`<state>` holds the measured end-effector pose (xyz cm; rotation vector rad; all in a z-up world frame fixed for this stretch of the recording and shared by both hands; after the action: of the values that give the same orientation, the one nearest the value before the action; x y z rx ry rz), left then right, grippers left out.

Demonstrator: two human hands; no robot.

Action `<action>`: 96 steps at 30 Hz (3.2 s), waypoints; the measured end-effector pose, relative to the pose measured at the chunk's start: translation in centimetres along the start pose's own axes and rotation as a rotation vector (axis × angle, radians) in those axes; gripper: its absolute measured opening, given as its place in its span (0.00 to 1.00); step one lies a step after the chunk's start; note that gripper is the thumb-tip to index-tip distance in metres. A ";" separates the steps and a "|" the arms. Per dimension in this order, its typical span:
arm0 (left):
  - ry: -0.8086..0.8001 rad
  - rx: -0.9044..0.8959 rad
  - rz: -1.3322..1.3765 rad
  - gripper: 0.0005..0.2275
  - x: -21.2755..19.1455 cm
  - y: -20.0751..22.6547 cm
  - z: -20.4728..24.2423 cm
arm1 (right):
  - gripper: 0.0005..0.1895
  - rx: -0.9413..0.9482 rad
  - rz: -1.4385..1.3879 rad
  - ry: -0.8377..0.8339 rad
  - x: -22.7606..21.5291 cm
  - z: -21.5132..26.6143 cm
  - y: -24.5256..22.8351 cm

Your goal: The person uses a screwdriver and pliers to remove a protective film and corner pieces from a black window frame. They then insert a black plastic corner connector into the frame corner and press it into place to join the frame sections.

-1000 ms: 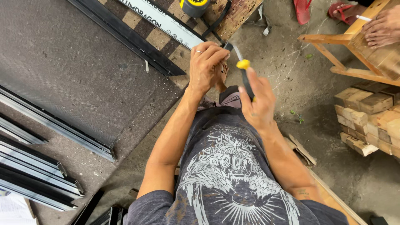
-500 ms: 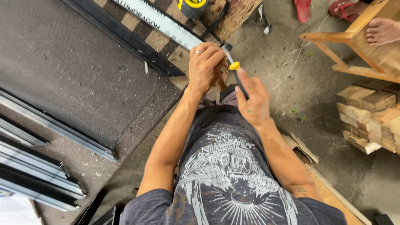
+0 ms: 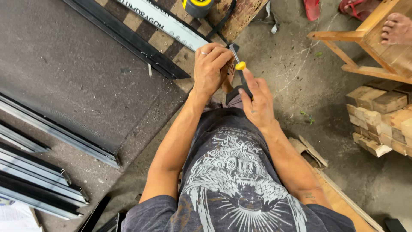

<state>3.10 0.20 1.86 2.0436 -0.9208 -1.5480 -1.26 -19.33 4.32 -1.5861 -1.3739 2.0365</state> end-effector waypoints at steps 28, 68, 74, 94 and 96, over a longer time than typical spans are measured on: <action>-0.008 0.005 0.021 0.08 0.1 -0.4 -0.2 | 0.25 -0.049 0.044 0.118 -1.8 -1.3 -2.0; 0.063 0.057 0.058 0.08 -0.7 0.0 0.3 | 0.21 0.462 -1.015 -0.061 1.7 2.5 5.9; 0.051 0.042 0.049 0.07 -0.6 -0.5 0.1 | 0.25 0.034 -0.224 0.129 -1.9 -0.5 1.9; 0.007 0.007 0.015 0.09 -0.6 0.2 0.0 | 0.28 -0.051 -0.352 0.365 -3.3 -0.6 0.7; -0.032 0.017 -0.005 0.11 -0.4 0.4 -0.2 | 0.26 -0.020 0.119 -0.114 -2.8 -1.4 0.1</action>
<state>3.14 0.21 2.50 2.0399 -0.9437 -1.5848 1.07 -20.49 6.03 -1.6194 -1.3725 2.2199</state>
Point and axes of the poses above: each hand's wrist, its own z-axis away from the middle knuckle, its own x-axis out of the palm, y = z × x, the point moved 3 cm from there along -z, towards the middle knuckle, and after that the axes turned 10 degrees about -y, right-handed, at the moved point
